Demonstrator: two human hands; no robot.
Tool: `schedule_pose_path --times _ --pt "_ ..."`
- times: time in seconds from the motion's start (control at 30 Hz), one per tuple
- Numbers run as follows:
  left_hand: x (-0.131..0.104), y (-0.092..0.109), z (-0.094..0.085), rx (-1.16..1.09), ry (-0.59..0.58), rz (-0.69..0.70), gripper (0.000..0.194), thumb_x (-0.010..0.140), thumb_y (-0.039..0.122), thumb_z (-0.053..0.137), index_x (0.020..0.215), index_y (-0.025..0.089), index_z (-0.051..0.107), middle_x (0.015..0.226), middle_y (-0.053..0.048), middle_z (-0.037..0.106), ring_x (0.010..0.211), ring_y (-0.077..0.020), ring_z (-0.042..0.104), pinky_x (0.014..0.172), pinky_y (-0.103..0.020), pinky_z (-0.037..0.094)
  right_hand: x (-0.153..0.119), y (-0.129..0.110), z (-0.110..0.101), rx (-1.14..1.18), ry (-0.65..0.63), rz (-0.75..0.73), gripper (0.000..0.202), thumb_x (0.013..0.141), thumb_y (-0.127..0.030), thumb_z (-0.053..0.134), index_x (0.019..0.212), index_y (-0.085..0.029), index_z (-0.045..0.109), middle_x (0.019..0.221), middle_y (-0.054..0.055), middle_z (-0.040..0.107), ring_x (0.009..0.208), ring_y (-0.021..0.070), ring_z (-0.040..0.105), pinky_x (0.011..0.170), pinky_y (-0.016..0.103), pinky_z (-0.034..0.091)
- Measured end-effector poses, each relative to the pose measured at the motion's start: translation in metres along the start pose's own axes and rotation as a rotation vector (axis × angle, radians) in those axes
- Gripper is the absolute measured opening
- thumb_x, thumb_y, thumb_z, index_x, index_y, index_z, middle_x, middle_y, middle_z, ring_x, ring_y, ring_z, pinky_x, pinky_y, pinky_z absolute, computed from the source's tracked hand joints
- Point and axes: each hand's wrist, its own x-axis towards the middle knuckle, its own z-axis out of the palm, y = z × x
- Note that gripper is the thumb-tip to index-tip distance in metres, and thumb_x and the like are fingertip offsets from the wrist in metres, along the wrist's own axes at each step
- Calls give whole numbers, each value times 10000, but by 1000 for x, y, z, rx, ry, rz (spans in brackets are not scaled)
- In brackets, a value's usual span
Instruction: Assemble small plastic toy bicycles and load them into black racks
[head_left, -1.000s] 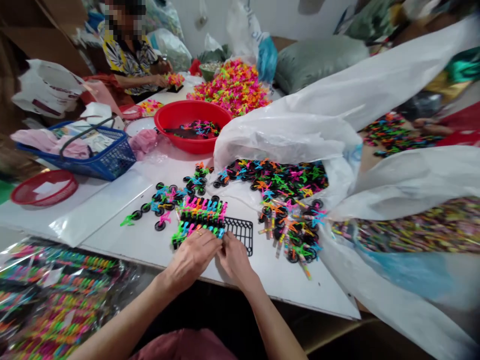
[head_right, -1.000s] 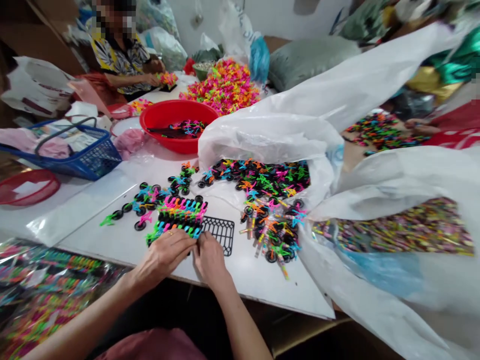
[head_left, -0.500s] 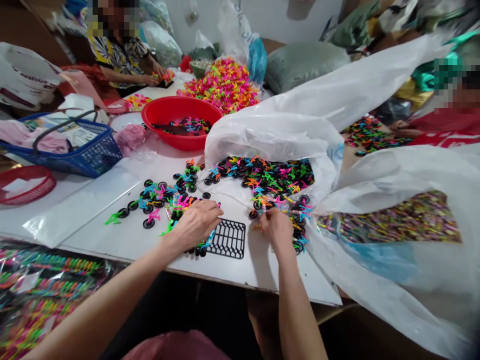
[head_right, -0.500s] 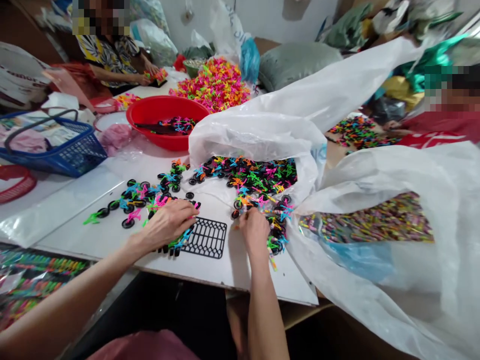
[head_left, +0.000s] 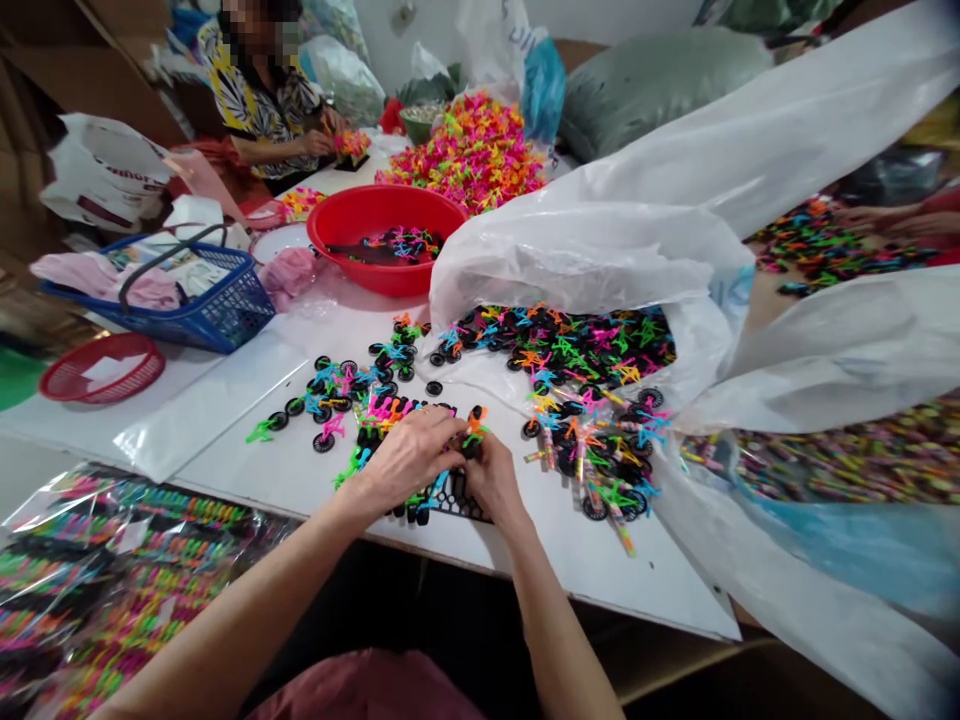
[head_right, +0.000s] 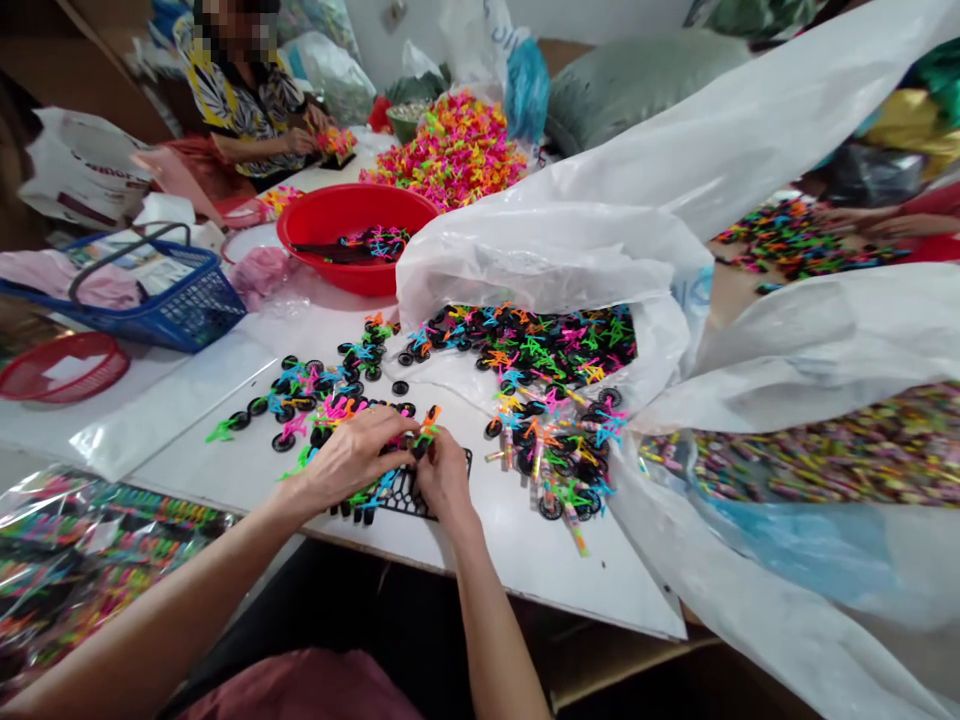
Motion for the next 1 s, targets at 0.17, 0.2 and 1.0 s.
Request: schedule_pose_path --times 0.17,0.2,1.0 --pt "2 2 0 25 -39 -8 232 806 203 590 1032 165 553 906 -60 589 891 -205 555 803 -330 459 7 4 1 -202 -70 -126 152 787 -198 446 889 -162 551 734 15 565 673 155 522 615 249 397" --pt "2 3 0 26 -37 -8 226 809 202 585 1029 167 554 902 -60 587 890 -205 553 802 -331 459 6 4 1 -215 -80 -140 153 796 -204 446 903 -161 547 747 18 568 677 156 524 618 249 398" --pt "9 9 4 -66 21 -91 166 864 237 512 767 155 618 726 -38 589 747 -163 563 702 -284 446 -1 -6 -13 -342 -177 -145 134 857 -220 454 963 -197 533 859 17 561 753 146 543 684 244 412"
